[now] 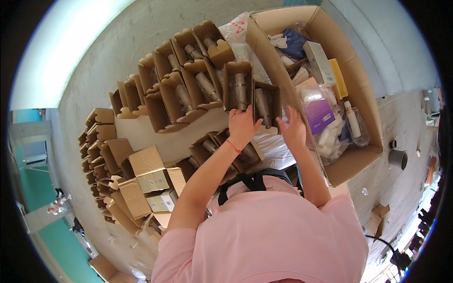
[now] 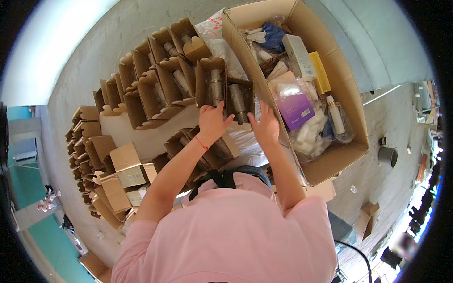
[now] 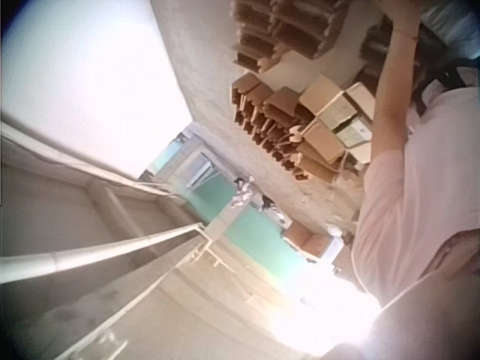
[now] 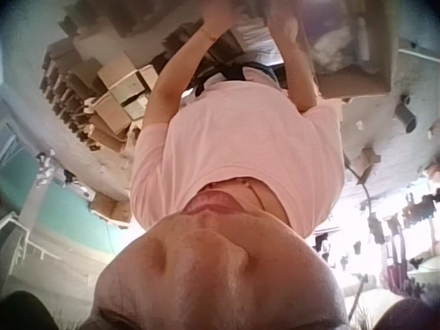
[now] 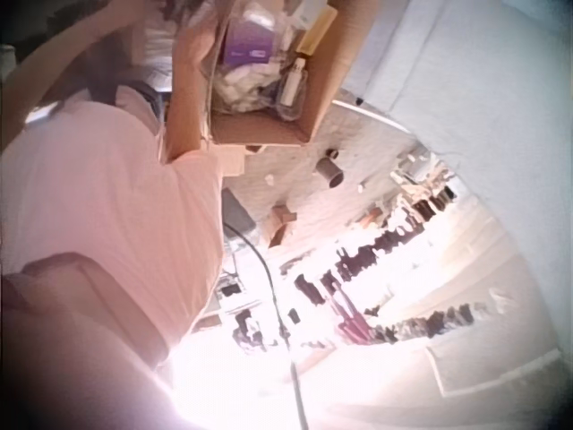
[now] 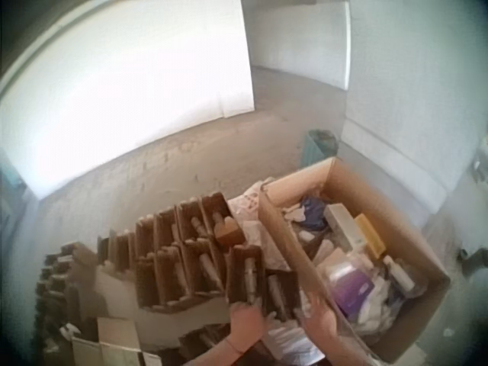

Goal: The person places bottled products from a large cardboard box into individual cardboard slots at a packing station, then moves a stack of boxes and places a larger empty cardboard box onto the table.

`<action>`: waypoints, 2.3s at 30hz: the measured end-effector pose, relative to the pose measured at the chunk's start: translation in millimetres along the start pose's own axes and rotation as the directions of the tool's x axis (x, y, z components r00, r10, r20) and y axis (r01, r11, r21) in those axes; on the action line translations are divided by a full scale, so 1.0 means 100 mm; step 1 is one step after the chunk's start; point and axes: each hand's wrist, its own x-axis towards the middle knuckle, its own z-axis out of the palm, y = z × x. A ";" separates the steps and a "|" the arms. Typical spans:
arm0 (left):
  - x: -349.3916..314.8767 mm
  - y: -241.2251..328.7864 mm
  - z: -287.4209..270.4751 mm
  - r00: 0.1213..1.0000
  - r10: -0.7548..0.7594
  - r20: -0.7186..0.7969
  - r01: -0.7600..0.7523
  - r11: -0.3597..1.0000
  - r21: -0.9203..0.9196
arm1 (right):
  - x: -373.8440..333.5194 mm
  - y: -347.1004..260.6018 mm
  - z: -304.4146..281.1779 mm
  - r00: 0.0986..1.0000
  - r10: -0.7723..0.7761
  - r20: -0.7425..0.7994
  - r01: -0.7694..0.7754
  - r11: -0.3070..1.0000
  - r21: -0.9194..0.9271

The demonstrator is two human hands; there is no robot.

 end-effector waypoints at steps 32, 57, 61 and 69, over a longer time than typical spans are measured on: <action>-2.09 -2.45 -3.07 0.484 -0.780 -0.396 0.423 0.605 -0.674 | -0.43 -1.59 -0.04 0.751 -0.593 0.289 0.363 0.738 0.569; -2.03 -4.23 -2.53 0.419 -0.824 -0.381 0.669 0.564 -0.485 | 0.71 -0.64 0.74 0.967 0.080 0.241 -0.118 0.982 0.148; -2.21 -4.34 -2.35 0.317 -0.900 -0.299 0.694 0.435 -0.573 | 0.93 -0.76 0.72 0.959 0.063 0.276 -0.109 0.982 0.153; -2.00 -3.79 -2.74 0.406 -0.901 -0.153 0.841 0.434 -0.323 | 1.22 -0.59 1.01 0.951 -0.012 0.309 -0.064 0.970 0.234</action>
